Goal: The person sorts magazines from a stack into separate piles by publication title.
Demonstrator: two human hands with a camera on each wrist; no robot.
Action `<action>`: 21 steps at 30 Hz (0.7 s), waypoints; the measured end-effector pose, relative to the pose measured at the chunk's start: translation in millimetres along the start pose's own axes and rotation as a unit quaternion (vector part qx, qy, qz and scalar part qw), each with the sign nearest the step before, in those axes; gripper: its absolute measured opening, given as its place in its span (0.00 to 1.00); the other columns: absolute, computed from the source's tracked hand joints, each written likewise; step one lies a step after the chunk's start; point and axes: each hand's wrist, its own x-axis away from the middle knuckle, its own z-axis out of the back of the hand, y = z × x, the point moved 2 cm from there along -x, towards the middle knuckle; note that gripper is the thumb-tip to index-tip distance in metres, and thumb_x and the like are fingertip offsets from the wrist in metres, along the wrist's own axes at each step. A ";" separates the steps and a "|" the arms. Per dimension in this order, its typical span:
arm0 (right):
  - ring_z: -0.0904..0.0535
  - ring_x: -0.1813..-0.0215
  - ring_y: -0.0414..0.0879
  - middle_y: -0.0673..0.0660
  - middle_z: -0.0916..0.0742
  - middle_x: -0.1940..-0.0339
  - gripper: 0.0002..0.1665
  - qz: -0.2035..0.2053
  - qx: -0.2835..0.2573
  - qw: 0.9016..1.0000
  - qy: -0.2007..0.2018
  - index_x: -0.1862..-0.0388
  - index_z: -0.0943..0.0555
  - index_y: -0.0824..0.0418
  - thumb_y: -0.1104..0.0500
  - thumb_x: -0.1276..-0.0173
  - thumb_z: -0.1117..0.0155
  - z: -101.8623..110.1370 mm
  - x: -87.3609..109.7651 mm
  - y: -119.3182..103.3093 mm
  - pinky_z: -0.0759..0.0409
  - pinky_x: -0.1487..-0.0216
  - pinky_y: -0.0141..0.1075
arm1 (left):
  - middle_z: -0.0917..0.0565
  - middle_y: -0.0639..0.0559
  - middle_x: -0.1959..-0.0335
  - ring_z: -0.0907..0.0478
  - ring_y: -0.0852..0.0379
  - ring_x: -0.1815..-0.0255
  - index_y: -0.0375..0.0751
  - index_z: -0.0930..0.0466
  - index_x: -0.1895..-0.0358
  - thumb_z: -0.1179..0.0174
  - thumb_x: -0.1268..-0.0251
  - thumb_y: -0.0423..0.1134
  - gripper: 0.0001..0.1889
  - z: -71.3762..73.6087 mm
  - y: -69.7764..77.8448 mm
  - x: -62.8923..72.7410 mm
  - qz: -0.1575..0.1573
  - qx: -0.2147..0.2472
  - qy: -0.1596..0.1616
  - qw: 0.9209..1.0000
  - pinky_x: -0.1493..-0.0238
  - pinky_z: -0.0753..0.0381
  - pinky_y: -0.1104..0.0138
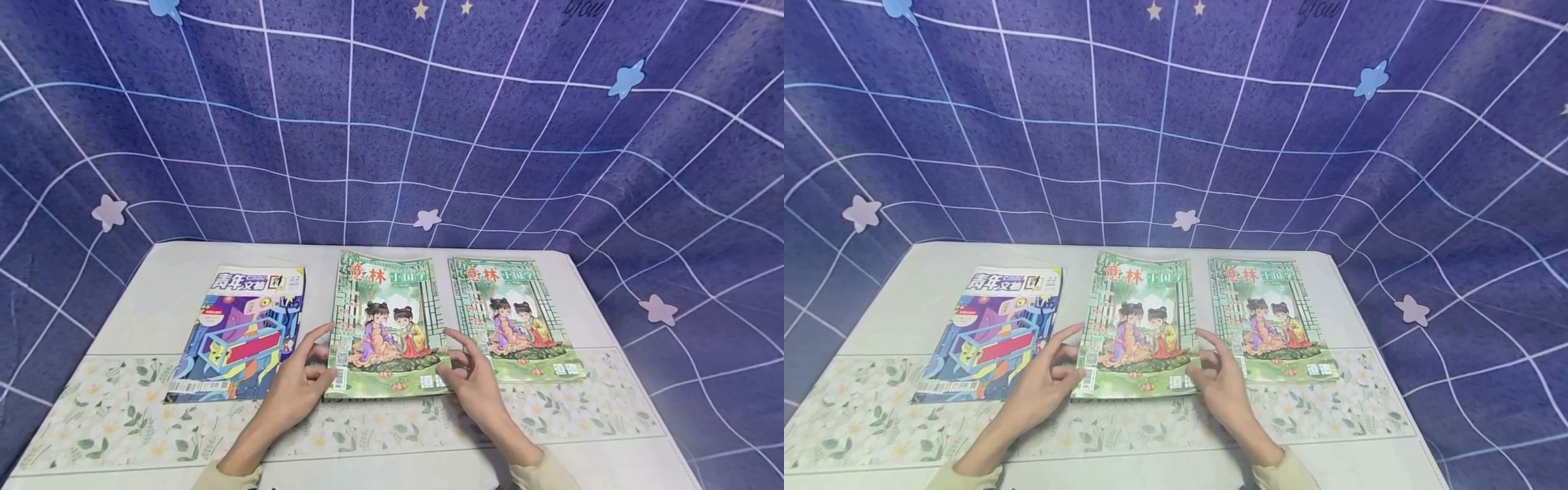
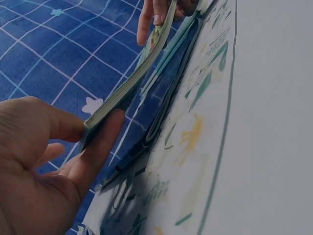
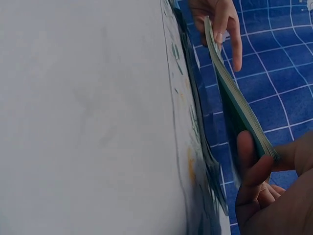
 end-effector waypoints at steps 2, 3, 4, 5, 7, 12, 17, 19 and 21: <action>0.32 0.79 0.37 0.61 0.13 0.52 0.45 0.002 0.001 1.000 0.006 0.13 0.31 0.51 0.74 0.24 0.32 1.1 0.6 -1.4 0.29 0.80 0.30 | 0.17 0.40 0.45 0.10 0.57 0.61 0.54 0.36 0.13 0.32 0.26 0.24 0.43 -0.7 1.0 -0.2 -0.006 0.002 0.003 1.000 0.64 0.13 0.65; 0.30 0.79 0.37 0.62 0.12 0.50 0.45 0.003 0.001 1.000 0.009 0.12 0.31 0.52 0.74 0.24 0.32 1.5 0.8 -2.2 0.27 0.79 0.31 | 0.17 0.40 0.45 0.10 0.57 0.61 0.53 0.37 0.13 0.32 0.26 0.24 0.43 -1.0 1.4 -0.4 -0.009 0.003 0.006 1.000 0.63 0.12 0.65; 0.29 0.79 0.37 0.63 0.12 0.49 0.46 0.004 0.001 1.000 0.011 0.12 0.32 0.52 0.74 0.24 0.32 2.0 1.0 -2.8 0.26 0.79 0.31 | 0.17 0.40 0.45 0.10 0.57 0.60 0.52 0.37 0.12 0.32 0.26 0.24 0.44 -1.3 1.8 -0.7 -0.012 0.003 0.008 1.000 0.62 0.11 0.65; 0.28 0.79 0.38 0.64 0.12 0.47 0.46 0.004 -0.001 1.000 0.013 0.12 0.32 0.53 0.75 0.24 0.33 2.5 1.2 -3.2 0.25 0.79 0.31 | 0.16 0.40 0.44 0.10 0.57 0.60 0.51 0.38 0.12 0.32 0.26 0.24 0.44 -1.6 2.3 -0.9 -0.014 0.003 0.009 1.000 0.61 0.11 0.65; 0.28 0.79 0.37 0.63 0.13 0.46 0.46 0.003 -0.006 1.000 0.016 0.11 0.33 0.53 0.75 0.24 0.33 3.2 1.6 -3.9 0.25 0.79 0.31 | 0.17 0.39 0.44 0.10 0.57 0.60 0.49 0.38 0.12 0.32 0.26 0.24 0.43 -2.3 3.2 -1.3 -0.016 0.006 0.011 1.000 0.61 0.10 0.65; 0.27 0.80 0.38 0.62 0.13 0.47 0.45 0.002 -0.019 1.000 0.025 0.13 0.31 0.56 0.75 0.25 0.33 4.0 2.4 -5.1 0.27 0.80 0.30 | 0.21 0.36 0.42 0.13 0.58 0.62 0.44 0.36 0.12 0.32 0.26 0.23 0.42 -4.1 5.0 -1.8 -0.010 0.022 0.008 1.000 0.65 0.12 0.67; 0.26 0.80 0.39 0.63 0.12 0.48 0.44 0.011 -0.018 0.999 0.030 0.13 0.30 0.58 0.76 0.26 0.33 3.9 4.6 -5.0 0.27 0.81 0.29 | 0.22 0.36 0.42 0.16 0.60 0.65 0.41 0.35 0.13 0.32 0.27 0.21 0.42 -5.6 6.1 -1.0 -0.012 0.030 0.007 0.999 0.67 0.13 0.69; 0.26 0.81 0.39 0.63 0.11 0.48 0.44 0.017 -0.014 0.999 0.032 0.13 0.30 0.59 0.76 0.26 0.33 4.4 5.5 -4.5 0.28 0.81 0.29 | 0.22 0.36 0.43 0.16 0.61 0.66 0.41 0.35 0.13 0.32 0.28 0.21 0.42 -6.2 6.0 -0.6 -0.014 0.030 0.007 0.999 0.69 0.14 0.69; 0.27 0.81 0.39 0.63 0.11 0.49 0.44 0.023 -0.009 0.999 0.033 0.13 0.30 0.59 0.76 0.26 0.33 4.9 6.1 -4.2 0.29 0.81 0.29 | 0.21 0.37 0.43 0.17 0.61 0.67 0.41 0.35 0.13 0.32 0.28 0.21 0.42 -6.9 5.5 -0.6 -0.014 0.030 0.007 0.999 0.70 0.15 0.70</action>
